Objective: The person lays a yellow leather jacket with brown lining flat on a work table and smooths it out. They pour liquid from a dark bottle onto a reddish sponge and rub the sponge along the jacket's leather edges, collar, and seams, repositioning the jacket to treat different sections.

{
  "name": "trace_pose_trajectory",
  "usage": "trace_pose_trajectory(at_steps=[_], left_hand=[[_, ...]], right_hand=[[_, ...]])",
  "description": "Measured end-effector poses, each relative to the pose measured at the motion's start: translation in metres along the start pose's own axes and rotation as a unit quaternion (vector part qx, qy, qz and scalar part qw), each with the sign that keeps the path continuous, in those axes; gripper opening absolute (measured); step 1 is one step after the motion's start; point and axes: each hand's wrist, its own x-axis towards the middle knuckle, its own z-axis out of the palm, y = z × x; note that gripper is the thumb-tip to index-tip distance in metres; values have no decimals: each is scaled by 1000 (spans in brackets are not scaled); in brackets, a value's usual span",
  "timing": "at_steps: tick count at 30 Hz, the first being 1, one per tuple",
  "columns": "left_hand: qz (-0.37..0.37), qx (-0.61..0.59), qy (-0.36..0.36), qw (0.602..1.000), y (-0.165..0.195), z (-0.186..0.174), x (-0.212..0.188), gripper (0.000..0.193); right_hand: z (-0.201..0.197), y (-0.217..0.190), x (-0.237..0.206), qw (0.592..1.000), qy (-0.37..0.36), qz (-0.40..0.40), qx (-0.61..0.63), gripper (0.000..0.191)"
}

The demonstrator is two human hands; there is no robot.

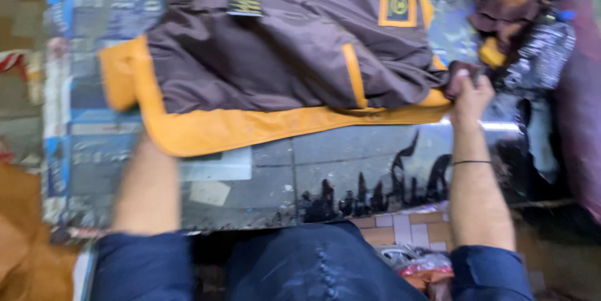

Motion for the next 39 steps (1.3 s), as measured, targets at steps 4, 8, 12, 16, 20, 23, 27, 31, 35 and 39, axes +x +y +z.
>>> trace_pose_trajectory(at_steps=[4, 8, 12, 16, 20, 23, 27, 31, 35, 39], left_hand=[[46, 13, -15, 999, 25, -26, -42, 89], [41, 72, 117, 990, -7, -64, -132, 80], [-58, 369, 359, 855, -39, -90, -177, 44], [20, 291, 331, 897, -42, -93, -262, 22], [-28, 270, 408, 872, -70, -90, -332, 19], [-202, 375, 496, 757, -111, -65, -347, 17], [51, 690, 562, 454, -149, 30, -321, 15], [307, 734, 329, 508, -196, 150, -212, 14], [323, 660, -137, 664, -279, 259, -66, 30], [242, 760, -199, 570, -313, 298, 53, 42]], right_hand=[[5, 10, -28, 994, 12, 56, 89, 16], [2, 5, -55, 984, -3, 128, 123, 24], [-16, -5, -62, 983, 89, 68, 147, 32], [-9, 18, -67, 896, 49, 159, 412, 50], [32, 73, -103, 879, 1, 247, 409, 57], [42, 102, -128, 893, 10, 220, 392, 52], [20, 108, -139, 875, 5, 218, 432, 56], [-1, 99, -136, 860, -13, 208, 466, 60], [-4, 97, -136, 881, -43, 180, 436, 57], [-5, 97, -134, 877, -28, 172, 449, 57]])
